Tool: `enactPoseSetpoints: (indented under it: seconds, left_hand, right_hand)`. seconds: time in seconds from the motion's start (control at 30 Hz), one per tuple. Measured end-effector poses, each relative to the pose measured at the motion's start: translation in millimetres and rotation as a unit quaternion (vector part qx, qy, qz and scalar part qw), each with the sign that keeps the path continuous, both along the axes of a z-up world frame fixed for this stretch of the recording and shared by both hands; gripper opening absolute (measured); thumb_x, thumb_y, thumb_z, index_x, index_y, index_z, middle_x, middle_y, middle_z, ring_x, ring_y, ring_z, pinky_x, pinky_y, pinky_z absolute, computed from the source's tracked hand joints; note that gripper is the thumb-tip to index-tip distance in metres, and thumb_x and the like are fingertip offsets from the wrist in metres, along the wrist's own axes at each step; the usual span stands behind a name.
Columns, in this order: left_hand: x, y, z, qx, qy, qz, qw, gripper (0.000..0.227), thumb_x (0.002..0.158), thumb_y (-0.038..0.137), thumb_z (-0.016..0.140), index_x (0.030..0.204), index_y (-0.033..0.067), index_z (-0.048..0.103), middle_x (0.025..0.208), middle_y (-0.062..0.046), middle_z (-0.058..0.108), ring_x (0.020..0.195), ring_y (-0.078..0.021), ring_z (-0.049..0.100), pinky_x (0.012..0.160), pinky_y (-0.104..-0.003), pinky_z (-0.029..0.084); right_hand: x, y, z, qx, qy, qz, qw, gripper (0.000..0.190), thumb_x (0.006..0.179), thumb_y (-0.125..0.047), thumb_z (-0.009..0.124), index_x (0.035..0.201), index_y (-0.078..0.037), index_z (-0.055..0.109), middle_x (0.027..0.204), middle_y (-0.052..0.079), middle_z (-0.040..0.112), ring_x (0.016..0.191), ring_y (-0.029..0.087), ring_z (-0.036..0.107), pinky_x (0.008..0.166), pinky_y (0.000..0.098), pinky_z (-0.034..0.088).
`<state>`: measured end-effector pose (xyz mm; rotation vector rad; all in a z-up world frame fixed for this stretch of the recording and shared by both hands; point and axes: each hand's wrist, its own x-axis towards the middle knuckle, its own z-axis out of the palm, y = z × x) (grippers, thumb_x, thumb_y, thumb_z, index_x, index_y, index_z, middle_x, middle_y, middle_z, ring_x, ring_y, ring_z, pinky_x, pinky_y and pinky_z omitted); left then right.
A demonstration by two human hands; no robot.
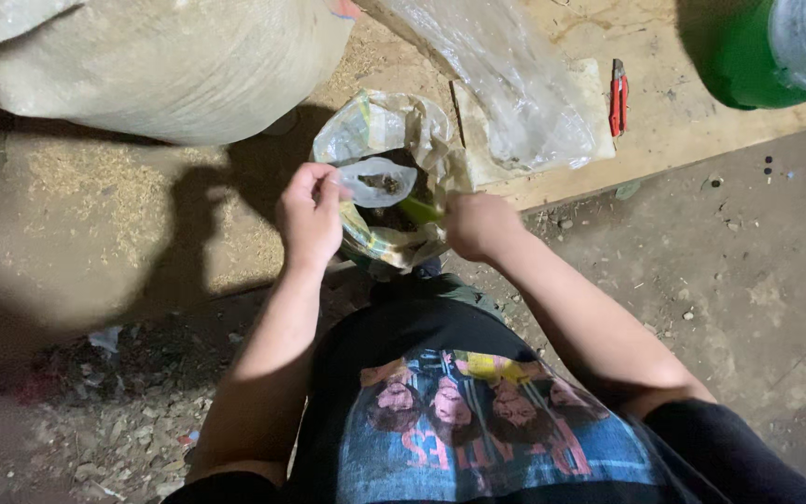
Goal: The person scoops a dark granular material from a large sack into a small plastic bag using a green scoop. The person repeatedly fills the scoop and pours the contents into the bag, which is held open with the other hand. The process continues for the duration of the clip.
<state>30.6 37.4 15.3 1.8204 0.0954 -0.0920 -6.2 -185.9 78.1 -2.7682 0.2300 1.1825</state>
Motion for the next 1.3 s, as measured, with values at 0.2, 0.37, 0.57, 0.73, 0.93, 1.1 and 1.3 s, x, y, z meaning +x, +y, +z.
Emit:
enactPoseSetpoints:
  seconds: [0.2, 0.37, 0.57, 0.73, 0.93, 1.1, 1.3]
  left_hand:
    - [-9.9, -9.6, -6.6, -0.054, -0.015, -0.018, 0.998, 0.007, 0.104, 0.009, 0.061, 0.103, 0.0032, 0.066, 0.086, -0.005, 0.077, 0.081, -0.0099, 0.072, 0.073, -0.025, 0.053]
    - [-13.9, -12.0, -3.8, -0.031, -0.001, -0.016, 0.999, 0.008, 0.103, 0.010, 0.061, 0.103, 0.0039, 0.067, 0.086, -0.004, 0.077, 0.080, -0.0086, 0.071, 0.072, -0.025, 0.054]
    - [-18.1, -10.9, 3.2, 0.001, 0.017, -0.014, 1.000, 0.009, 0.103, 0.011, 0.061, 0.105, 0.0047, 0.067, 0.086, -0.003, 0.077, 0.081, -0.0092, 0.072, 0.072, -0.026, 0.054]
    - [-21.7, -10.1, -2.7, -0.016, 0.011, -0.012, 1.000, 0.010, 0.103, 0.011, 0.061, 0.105, 0.0036, 0.067, 0.086, -0.003, 0.076, 0.083, -0.0111, 0.073, 0.074, -0.027, 0.054]
    - [-14.0, -9.5, -12.6, -0.038, -0.035, -0.006, 0.999, 0.007, 0.100, 0.006, 0.066, 0.106, 0.0030, 0.066, 0.093, -0.006, 0.074, 0.086, -0.0117, 0.074, 0.078, -0.026, 0.055]
    - [-8.9, -9.5, -2.7, -0.068, -0.042, 0.005, 0.997, 0.026, 0.094, 0.001, 0.069, 0.117, 0.0041, 0.058, 0.091, -0.006, 0.073, 0.084, -0.0119, 0.072, 0.074, -0.026, 0.053]
    - [-7.3, -10.5, -6.9, -0.053, -0.067, -0.012, 0.996, 0.025, 0.095, 0.001, 0.070, 0.117, 0.0041, 0.059, 0.091, -0.007, 0.073, 0.085, -0.0120, 0.071, 0.078, -0.026, 0.054]
  right_hand:
    - [29.0, 27.6, -79.9, -0.042, -0.004, 0.052, 0.998, 0.031, 0.098, -0.020, 0.057, 0.122, -0.009, 0.073, 0.126, 0.015, 0.072, 0.115, 0.030, 0.071, 0.092, 0.0403, 0.058]
    - [27.7, 34.7, -100.2, 0.015, -0.094, 0.069, 0.993, 0.036, 0.094, -0.020, 0.058, 0.128, -0.012, 0.069, 0.129, 0.013, 0.070, 0.116, 0.030, 0.069, 0.090, 0.0421, 0.058]
    - [27.1, 44.6, -85.5, 0.089, -0.012, 0.055, 0.994, 0.048, 0.089, -0.027, 0.064, 0.135, -0.016, 0.059, 0.133, 0.010, 0.063, 0.123, 0.028, 0.061, 0.099, 0.0403, 0.050]
    - [27.0, 25.0, -110.9, 0.345, -0.067, -0.054, 0.935, 0.041, 0.087, -0.020, 0.065, 0.127, -0.012, 0.065, 0.123, 0.012, 0.072, 0.114, 0.029, 0.069, 0.100, 0.0383, 0.052]
    - [20.4, -10.8, -140.0, 0.246, -0.163, 0.177, 0.939, 0.026, 0.097, -0.024, 0.061, 0.116, -0.014, 0.075, 0.123, 0.012, 0.072, 0.113, 0.030, 0.066, 0.100, 0.0396, 0.051]
    - [-1.0, -29.6, -92.7, 0.284, -0.090, -0.130, 0.946, 0.031, 0.096, -0.031, 0.059, 0.112, -0.010, 0.076, 0.103, 0.012, 0.076, 0.087, 0.020, 0.074, 0.084, 0.0343, 0.058]
    - [-27.0, -71.6, -64.5, 0.297, -0.118, -0.209, 0.924, 0.030, 0.094, -0.024, 0.061, 0.117, -0.010, 0.075, 0.067, 0.011, 0.070, 0.059, 0.018, 0.065, 0.061, 0.0334, 0.053]
